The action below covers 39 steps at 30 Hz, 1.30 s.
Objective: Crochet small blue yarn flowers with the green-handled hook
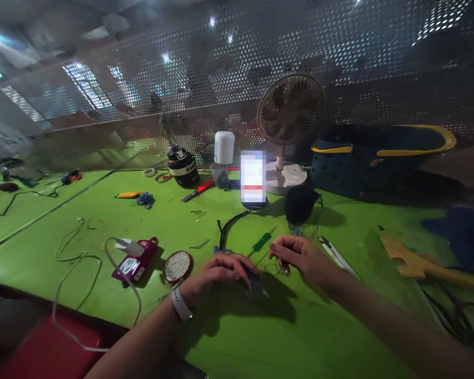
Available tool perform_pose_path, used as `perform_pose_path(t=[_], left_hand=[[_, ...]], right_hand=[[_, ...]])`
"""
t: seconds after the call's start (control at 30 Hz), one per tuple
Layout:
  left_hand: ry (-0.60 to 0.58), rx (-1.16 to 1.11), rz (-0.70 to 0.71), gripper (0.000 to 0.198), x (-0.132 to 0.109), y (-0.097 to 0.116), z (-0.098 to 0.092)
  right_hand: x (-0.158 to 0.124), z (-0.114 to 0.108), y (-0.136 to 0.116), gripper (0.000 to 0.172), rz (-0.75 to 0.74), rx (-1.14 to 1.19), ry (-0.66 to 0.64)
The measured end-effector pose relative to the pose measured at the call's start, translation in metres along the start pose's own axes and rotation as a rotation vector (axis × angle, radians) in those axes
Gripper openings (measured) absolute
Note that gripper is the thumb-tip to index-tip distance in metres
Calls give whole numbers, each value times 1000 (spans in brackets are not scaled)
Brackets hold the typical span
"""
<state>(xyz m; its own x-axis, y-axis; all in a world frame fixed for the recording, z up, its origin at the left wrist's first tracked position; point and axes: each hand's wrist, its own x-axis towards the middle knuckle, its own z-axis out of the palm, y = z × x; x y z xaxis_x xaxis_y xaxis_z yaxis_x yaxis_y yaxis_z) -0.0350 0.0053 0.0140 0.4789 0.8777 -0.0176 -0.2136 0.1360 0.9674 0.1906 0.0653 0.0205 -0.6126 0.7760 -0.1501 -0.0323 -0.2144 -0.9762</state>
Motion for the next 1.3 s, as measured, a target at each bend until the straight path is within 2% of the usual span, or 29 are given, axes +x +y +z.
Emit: perform_pose_path(t=[0.1,0.27,0.43,0.6,0.63,0.73,0.8,0.87,0.93,1.0,1.07,1.3], left_hand=[[59,24,-13,12,5,-5,8],[143,-61,-24,42,11,-19,9],[251,3,-99,28,12,-24,5],[373,-4,-116,25,12,-22,7],[385,-5,-115,27,12,-22,7],[406,-6,-100,32,12,-21,8],[421,-15,-85,32,12,-21,9],[434,-39,-72,30,12,-21,9],[434,-60,-56,31,13,-21,10],[425,-42,-43,31,12,-20,11],[414,-10,-30,30,11,-19,11],[363,-2,3,29,9,-21,11]], right_hand=[[-4,2,-6,39,-31,-84,5],[-9,4,-10,37,-30,-189,47],[-11,3,-14,29,-118,-363,73],[-18,-11,-24,13,-312,-751,-32],[-19,-16,-25,15,-355,-798,-10],[-21,-31,-24,36,-421,-828,147],[-22,-33,-20,47,-388,-795,153],[-23,-28,-13,50,-306,-719,124],[-23,-17,-5,43,-195,-615,101],[-23,-5,2,27,-97,-556,51],[-24,3,6,26,-35,-536,11],[-24,7,6,34,13,-604,17]])
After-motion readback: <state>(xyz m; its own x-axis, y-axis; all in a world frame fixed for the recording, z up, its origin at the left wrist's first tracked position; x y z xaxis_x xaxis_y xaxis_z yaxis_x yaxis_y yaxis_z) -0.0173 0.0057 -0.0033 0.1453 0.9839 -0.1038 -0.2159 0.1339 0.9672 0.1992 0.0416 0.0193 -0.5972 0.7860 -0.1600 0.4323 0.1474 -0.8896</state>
